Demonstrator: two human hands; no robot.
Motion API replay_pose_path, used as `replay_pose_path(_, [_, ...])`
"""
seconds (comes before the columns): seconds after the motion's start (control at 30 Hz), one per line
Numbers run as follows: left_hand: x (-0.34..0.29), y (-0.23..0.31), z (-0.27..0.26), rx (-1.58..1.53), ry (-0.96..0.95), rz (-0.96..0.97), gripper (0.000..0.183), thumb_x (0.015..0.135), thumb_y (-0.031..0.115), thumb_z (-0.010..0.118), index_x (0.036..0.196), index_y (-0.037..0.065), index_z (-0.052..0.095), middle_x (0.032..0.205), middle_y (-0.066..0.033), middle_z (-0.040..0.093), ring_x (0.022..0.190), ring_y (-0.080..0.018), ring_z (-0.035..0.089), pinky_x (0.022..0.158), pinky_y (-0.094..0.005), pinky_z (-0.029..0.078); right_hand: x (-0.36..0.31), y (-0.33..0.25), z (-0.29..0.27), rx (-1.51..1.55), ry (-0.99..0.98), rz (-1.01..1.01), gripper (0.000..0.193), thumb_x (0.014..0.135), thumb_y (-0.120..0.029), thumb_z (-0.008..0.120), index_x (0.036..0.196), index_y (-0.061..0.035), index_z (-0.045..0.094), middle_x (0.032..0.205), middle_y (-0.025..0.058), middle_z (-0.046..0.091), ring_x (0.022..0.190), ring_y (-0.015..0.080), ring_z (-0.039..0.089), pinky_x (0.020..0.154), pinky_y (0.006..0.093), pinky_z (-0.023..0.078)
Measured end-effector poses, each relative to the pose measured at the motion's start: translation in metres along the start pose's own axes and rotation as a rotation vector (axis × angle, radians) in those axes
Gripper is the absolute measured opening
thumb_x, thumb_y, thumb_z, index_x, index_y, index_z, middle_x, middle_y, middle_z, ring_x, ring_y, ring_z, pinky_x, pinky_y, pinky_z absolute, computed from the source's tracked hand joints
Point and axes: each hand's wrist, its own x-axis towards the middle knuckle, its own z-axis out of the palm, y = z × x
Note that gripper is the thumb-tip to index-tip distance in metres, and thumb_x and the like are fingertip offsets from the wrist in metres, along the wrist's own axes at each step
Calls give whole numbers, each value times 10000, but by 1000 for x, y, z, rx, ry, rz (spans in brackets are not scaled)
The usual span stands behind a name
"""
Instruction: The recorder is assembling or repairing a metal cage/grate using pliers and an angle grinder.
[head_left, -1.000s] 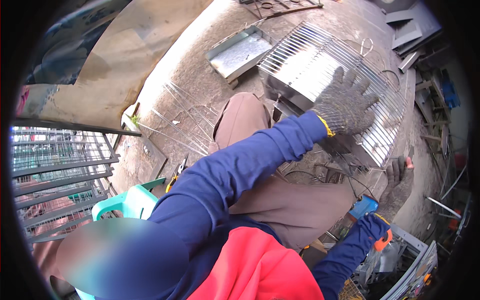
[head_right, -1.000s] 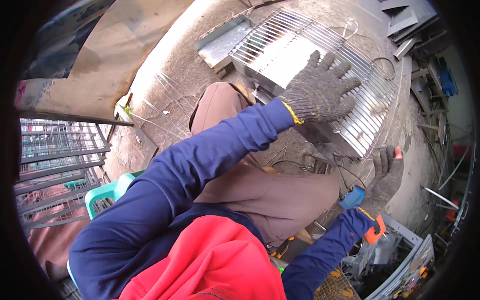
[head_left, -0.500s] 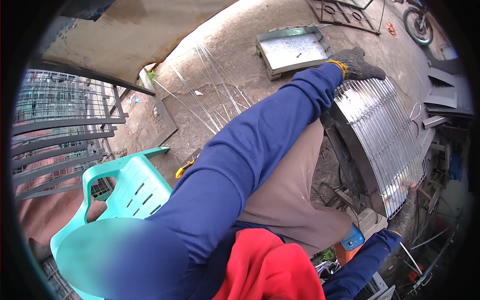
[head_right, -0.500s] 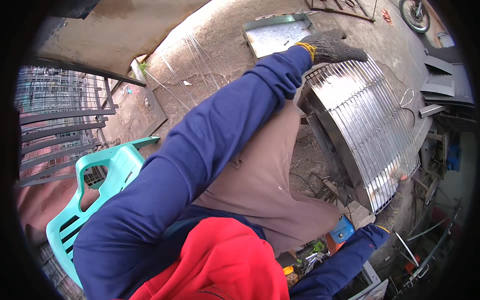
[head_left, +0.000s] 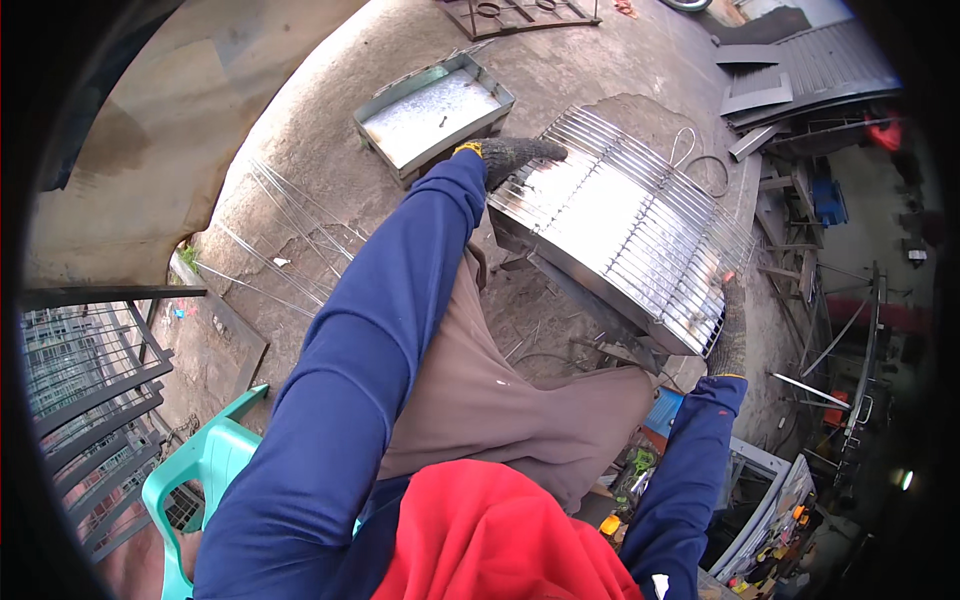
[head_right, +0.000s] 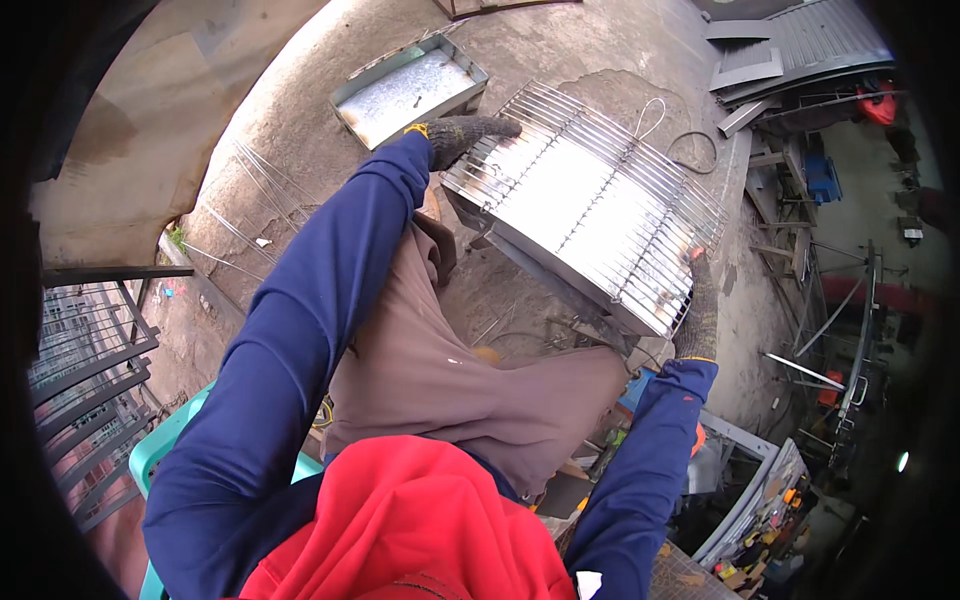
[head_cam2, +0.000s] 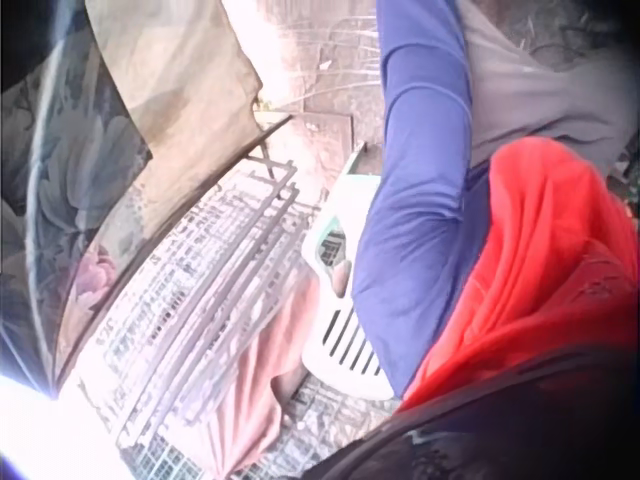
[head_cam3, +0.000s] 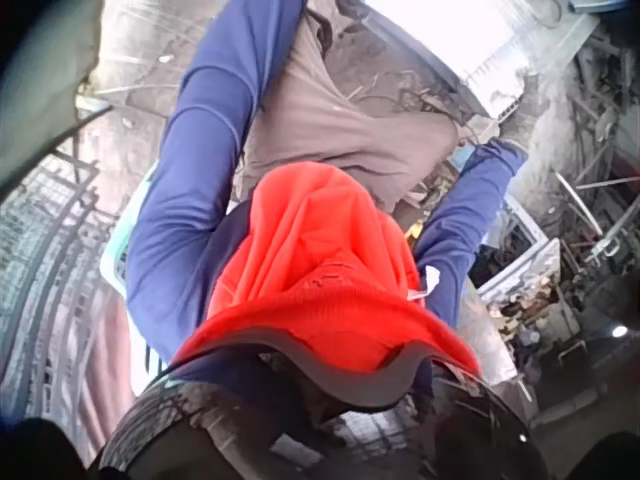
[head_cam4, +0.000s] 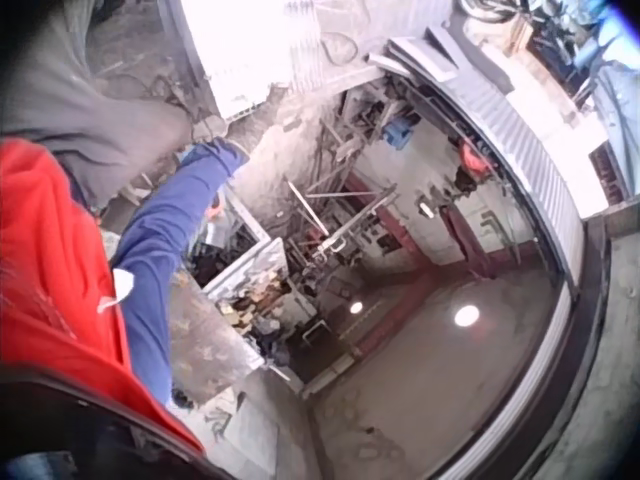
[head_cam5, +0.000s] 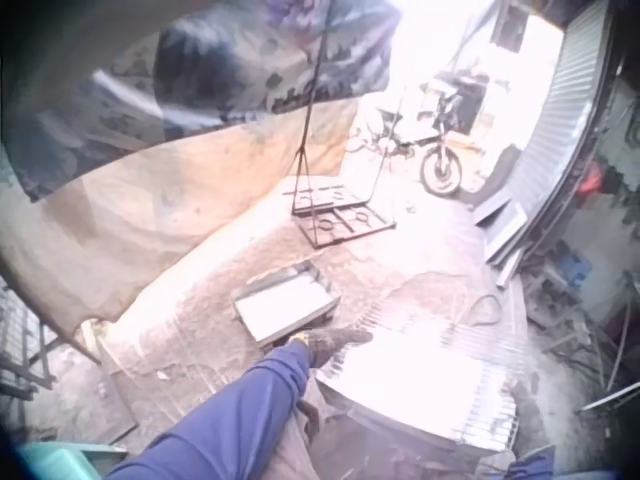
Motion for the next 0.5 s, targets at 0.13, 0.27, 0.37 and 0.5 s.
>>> replay_pose_path(0.13, [1, -7, 1, -331, -12, -21, 566, 917, 500, 638, 1269, 58, 662, 1218, -114, 687, 1045, -181, 665, 926, -300, 514, -9, -7, 8, -17, -18, 14, 804, 842, -596, 726, 1371, -21, 533, 1174, 155, 667, 956, 245, 701, 782, 370, 612])
replay_pose_path(0.27, [-1, -14, 1, -268, 2, -19, 493, 961, 462, 587, 1238, 64, 675, 1189, -104, 698, 975, -163, 681, 857, -295, 542, -9, -5, 9, -10, -13, 41, 849, 845, -607, 714, 1394, 5, 505, 1234, 179, 635, 1019, 280, 678, 849, 398, 594])
replay_pose_path(0.37, [-3, -8, 5, -227, 10, 66, 503, 954, 448, 600, 1268, 60, 663, 1197, -100, 692, 1027, -154, 657, 906, -280, 520, 0, 3, 7, 5, 4, -26, 829, 857, -598, 707, 1376, 19, 515, 1243, 182, 627, 1037, 278, 668, 861, 399, 588])
replay_pose_path(0.5, [-17, 9, 9, -2, -25, 300, 443, 1020, 211, 523, 1438, 65, 531, 1418, -121, 564, 1265, -204, 551, 1083, -334, 438, 8, 18, -12, 116, -3, -79, 819, 870, -608, 682, 1364, 27, 528, 1251, 181, 630, 1040, 288, 668, 876, 389, 581])
